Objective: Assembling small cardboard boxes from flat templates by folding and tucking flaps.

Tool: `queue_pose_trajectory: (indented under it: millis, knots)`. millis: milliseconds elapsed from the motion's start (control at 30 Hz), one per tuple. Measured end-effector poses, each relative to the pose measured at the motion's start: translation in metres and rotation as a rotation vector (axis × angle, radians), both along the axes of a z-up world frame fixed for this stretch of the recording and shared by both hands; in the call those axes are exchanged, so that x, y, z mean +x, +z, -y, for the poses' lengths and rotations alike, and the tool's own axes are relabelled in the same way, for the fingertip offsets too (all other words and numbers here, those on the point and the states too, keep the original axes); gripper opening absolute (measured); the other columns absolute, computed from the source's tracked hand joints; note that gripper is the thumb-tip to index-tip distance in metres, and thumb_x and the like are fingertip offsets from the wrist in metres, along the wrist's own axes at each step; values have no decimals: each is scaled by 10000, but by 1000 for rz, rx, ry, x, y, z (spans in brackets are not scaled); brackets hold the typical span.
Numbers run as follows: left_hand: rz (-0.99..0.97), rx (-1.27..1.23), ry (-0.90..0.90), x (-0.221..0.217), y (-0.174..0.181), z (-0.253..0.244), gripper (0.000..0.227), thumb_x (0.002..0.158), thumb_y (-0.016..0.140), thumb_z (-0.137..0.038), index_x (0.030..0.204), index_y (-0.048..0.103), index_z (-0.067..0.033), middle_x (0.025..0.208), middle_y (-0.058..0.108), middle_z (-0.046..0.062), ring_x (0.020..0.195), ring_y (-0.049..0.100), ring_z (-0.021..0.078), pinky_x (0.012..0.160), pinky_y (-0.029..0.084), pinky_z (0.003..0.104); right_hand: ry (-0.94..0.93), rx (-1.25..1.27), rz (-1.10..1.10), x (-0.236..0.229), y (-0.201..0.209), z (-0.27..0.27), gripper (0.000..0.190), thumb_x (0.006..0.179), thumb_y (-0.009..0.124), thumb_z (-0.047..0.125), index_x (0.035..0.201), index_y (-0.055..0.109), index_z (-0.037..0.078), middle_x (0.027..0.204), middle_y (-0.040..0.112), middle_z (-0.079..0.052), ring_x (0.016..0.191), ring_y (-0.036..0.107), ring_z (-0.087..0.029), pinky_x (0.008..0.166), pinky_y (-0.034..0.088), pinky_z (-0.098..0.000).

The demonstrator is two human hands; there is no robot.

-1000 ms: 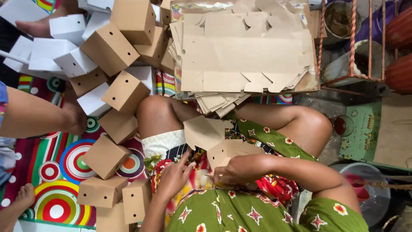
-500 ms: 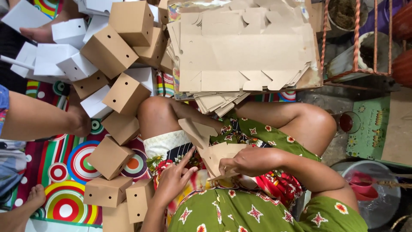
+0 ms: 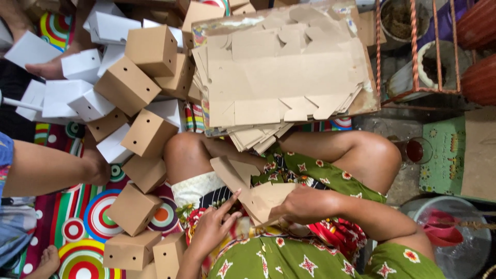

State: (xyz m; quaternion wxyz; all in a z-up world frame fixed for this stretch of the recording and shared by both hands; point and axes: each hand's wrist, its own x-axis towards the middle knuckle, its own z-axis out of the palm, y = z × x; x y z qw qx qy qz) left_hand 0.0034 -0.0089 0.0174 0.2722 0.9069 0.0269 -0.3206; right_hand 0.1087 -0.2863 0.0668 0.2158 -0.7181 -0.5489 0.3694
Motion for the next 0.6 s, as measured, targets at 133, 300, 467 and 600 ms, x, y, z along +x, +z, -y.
queue_pose_trajectory:
  millis: [133, 300, 467, 600]
  knots:
    - [42, -43, -20, -2, -13, -1, 619, 945, 603, -449, 1520, 376, -478, 617, 686, 15, 601, 502, 131, 604, 497, 261, -22, -78, -14, -2, -1, 2, 108, 891, 619, 173, 973, 671, 127, 636, 703, -16, 500, 618, -258, 533, 489, -396]
    - [106, -98, 11, 3, 1, 3, 495, 890, 676, -392, 1373, 606, -474, 555, 634, 13, 589, 446, 153, 598, 456, 272, -47, -37, 21, 0, -2, 5, 88, 857, 625, 140, 929, 670, 114, 602, 686, -44, 477, 606, -269, 521, 493, -412]
    - [-12, -155, 45, 7, 10, 1, 414, 879, 655, -434, 1288, 684, -490, 782, 761, -19, 674, 460, 147, 646, 473, 274, -49, 66, -1, 3, 1, 6, 64, 810, 658, 114, 873, 652, 102, 629, 697, -108, 497, 622, -317, 488, 475, -420]
    - [-48, -194, 63, 5, 7, -4, 415, 884, 665, -437, 1296, 701, -459, 565, 616, -4, 668, 463, 140, 635, 440, 277, -60, 26, 16, 0, 3, 5, 15, 835, 649, 142, 848, 652, 148, 605, 684, -75, 501, 634, -299, 452, 463, -408]
